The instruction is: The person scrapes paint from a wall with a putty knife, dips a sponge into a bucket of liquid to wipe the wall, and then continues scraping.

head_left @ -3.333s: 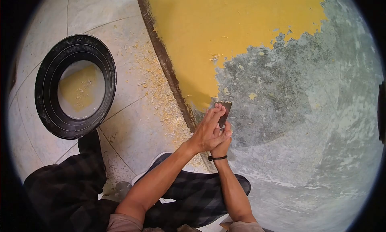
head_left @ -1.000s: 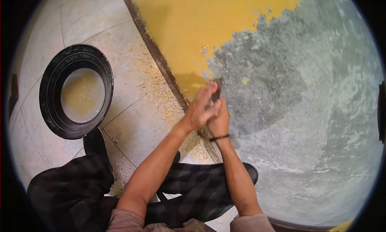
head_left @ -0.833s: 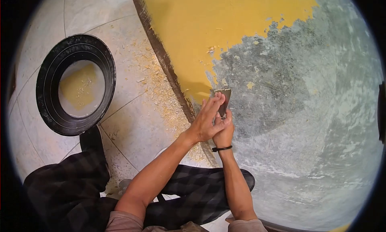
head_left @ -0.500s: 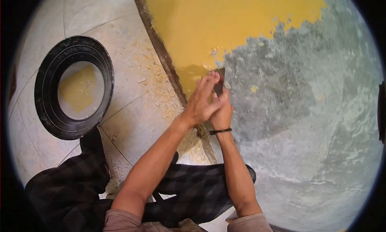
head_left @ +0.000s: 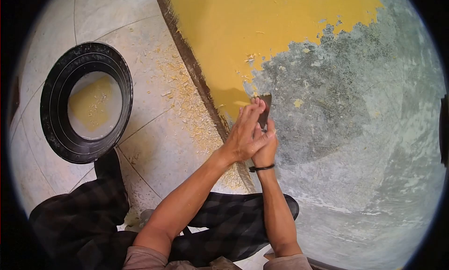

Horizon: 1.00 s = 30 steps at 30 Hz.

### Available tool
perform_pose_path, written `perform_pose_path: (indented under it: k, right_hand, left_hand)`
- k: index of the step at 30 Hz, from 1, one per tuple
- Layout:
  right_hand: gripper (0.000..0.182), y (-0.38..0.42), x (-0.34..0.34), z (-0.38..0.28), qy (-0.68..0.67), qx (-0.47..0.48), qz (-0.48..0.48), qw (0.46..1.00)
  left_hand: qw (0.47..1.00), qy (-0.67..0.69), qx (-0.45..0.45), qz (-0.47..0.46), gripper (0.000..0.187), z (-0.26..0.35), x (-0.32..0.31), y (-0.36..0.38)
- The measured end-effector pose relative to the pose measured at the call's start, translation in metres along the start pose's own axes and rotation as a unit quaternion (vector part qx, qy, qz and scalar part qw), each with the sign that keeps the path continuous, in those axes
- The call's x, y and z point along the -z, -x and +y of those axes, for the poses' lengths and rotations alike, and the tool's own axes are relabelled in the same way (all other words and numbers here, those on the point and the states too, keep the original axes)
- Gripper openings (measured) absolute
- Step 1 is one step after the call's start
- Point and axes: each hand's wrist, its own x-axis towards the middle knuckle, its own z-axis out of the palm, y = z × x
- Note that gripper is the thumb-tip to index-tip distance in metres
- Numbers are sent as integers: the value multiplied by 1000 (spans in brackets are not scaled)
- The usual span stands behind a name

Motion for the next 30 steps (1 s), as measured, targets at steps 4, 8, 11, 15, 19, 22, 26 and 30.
perform_pose_path:
  k: [4, 8, 11, 15, 19, 22, 26, 30]
  right_hand:
    - [31, -26, -12, -17, -43, -11, -36, 998]
    - [33, -22, -9, -11, -12, 30, -24, 999]
    - [28, -3, 9, -6, -12, 11, -32, 999]
    - [22, 10, 20, 4, -3, -31, -34, 999]
    - [22, -8, 14, -3, 39, -13, -33, 999]
    - [23, -25, -11, -8, -50, 26, -4, 998]
    - [25, -26, -13, -14, -61, 41, -10, 997]
    - [25, -1, 9, -11, -51, 10, -30, 998]
  left_hand:
    - [1000, 4, 2, 17, 58, -9, 28, -25]
    - [1000, 3, -8, 11, 59, -6, 25, -20]
    - [1000, -12, 0, -10, 63, 1, 12, -3]
    - [1000, -4, 17, -9, 79, 8, -6, 7]
    - [1000, -25, 10, 11, 67, 10, 0, -6]
    - [999, -28, 30, 7, 65, 5, 21, -24]
    - [999, -25, -21, 38, 62, -5, 26, -27]
    - [999, -29, 0, -23, 61, 5, 15, -8]
